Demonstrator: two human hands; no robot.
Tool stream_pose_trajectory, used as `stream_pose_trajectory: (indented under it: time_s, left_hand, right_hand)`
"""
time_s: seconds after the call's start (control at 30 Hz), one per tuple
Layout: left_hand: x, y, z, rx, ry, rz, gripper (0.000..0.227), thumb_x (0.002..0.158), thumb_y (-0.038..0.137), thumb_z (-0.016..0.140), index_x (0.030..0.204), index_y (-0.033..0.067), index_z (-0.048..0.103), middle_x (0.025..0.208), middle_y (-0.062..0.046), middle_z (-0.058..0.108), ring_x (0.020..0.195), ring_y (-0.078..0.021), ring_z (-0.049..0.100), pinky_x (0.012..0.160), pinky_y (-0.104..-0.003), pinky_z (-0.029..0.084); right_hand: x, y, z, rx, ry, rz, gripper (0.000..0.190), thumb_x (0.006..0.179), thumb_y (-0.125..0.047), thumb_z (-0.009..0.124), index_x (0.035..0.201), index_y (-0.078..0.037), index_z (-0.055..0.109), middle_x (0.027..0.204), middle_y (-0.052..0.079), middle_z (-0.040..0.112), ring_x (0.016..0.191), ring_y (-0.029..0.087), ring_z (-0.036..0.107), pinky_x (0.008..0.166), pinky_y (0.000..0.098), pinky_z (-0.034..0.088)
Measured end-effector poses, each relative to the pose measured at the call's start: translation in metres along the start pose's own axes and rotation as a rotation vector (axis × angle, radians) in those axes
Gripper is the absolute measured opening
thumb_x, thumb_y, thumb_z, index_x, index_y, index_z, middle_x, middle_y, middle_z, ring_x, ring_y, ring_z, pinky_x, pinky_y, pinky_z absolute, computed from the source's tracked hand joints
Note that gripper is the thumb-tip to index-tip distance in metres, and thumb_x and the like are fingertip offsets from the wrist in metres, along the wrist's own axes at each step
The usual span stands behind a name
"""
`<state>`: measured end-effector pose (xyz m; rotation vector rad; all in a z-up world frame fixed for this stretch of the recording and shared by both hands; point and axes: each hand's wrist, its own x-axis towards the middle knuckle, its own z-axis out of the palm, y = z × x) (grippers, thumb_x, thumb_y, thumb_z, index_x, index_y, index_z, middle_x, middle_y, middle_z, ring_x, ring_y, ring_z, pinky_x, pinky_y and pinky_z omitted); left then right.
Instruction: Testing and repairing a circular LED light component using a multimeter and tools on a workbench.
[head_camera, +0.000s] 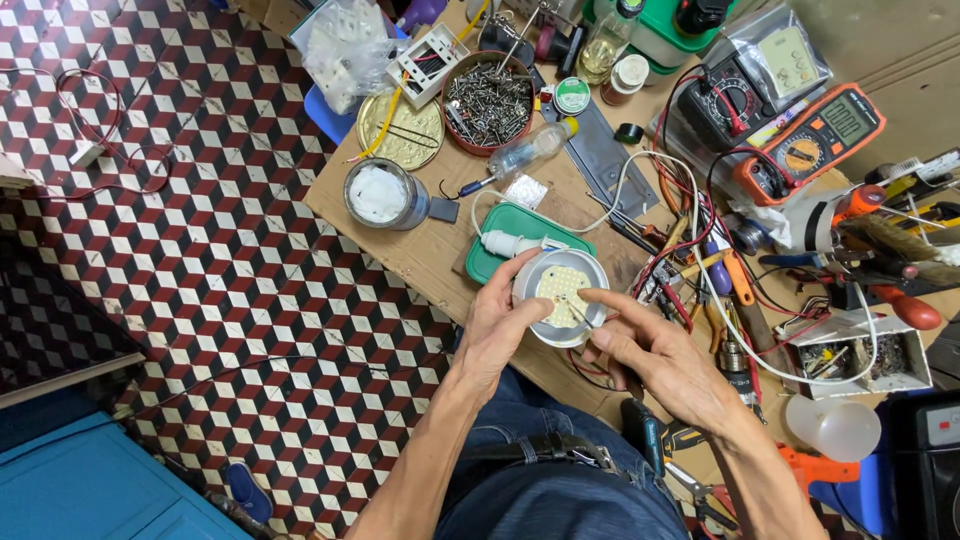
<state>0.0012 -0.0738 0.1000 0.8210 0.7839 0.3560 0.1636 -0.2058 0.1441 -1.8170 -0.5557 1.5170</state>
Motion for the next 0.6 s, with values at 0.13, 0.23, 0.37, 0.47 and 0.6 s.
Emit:
stream_pose_trajectory:
  time_s: [0.13,0.23,0.37,0.47,0.6]
  left_hand:
    - [0.0006,0.0021,-0.0011,-0.008,-0.009,-0.025,0.068,0.084,0.005,0.063,0.149,-0.0010,0.047,0.134,-0.014,0.064,0.122,-0.0186,0.061,0.107,-0.030,0.046]
    - [-0.0017,0.0053,-0.0008,-0.020,-0.014,-0.037,0.069,0.083,0.006,0.063,0.149,-0.0006,0.048,0.134,-0.015,0.064,0.121,-0.0187,0.061,0.107,-0.030,0.046]
    - [-0.0028,0.0063,-0.0031,-0.003,-0.018,-0.047,0.070,0.082,0.008,0.064,0.150,0.0005,0.048,0.134,-0.015,0.064,0.122,-0.0186,0.061,0.108,-0.030,0.045]
    - [-0.0030,0.0061,-0.0037,0.001,-0.025,-0.046,0.071,0.082,0.009,0.065,0.151,0.0005,0.048,0.135,-0.015,0.064,0.123,-0.0187,0.061,0.108,-0.030,0.045]
    - [-0.0029,0.0054,-0.0045,-0.036,-0.029,-0.045,0.070,0.083,0.008,0.064,0.151,0.0001,0.047,0.136,-0.015,0.063,0.125,-0.0186,0.060,0.109,-0.030,0.043]
  right_hand:
    - [0.0005,-0.0001,-0.0013,0.030,-0.029,0.008,0.051,0.095,-0.025,0.060,0.144,-0.015,0.057,0.082,0.003,0.071,0.060,0.009,0.052,0.055,0.0255,0.047]
    - [0.0001,-0.0005,-0.0002,0.042,-0.038,0.029,0.051,0.094,-0.023,0.062,0.144,-0.016,0.057,0.080,0.004,0.071,0.059,0.009,0.051,0.054,0.0256,0.044]
    - [-0.0007,-0.0029,0.0006,0.050,-0.045,0.029,0.051,0.094,-0.023,0.062,0.144,-0.016,0.057,0.081,0.004,0.073,0.059,0.009,0.050,0.053,0.0251,0.042]
    - [-0.0009,-0.0047,0.0009,0.036,-0.040,0.043,0.051,0.094,-0.024,0.062,0.144,-0.017,0.057,0.081,0.004,0.074,0.058,0.009,0.049,0.051,0.0250,0.041]
    - [-0.0010,-0.0092,0.0026,0.002,-0.007,0.090,0.051,0.094,-0.026,0.060,0.144,-0.020,0.057,0.080,0.004,0.075,0.056,0.009,0.049,0.048,0.0256,0.037]
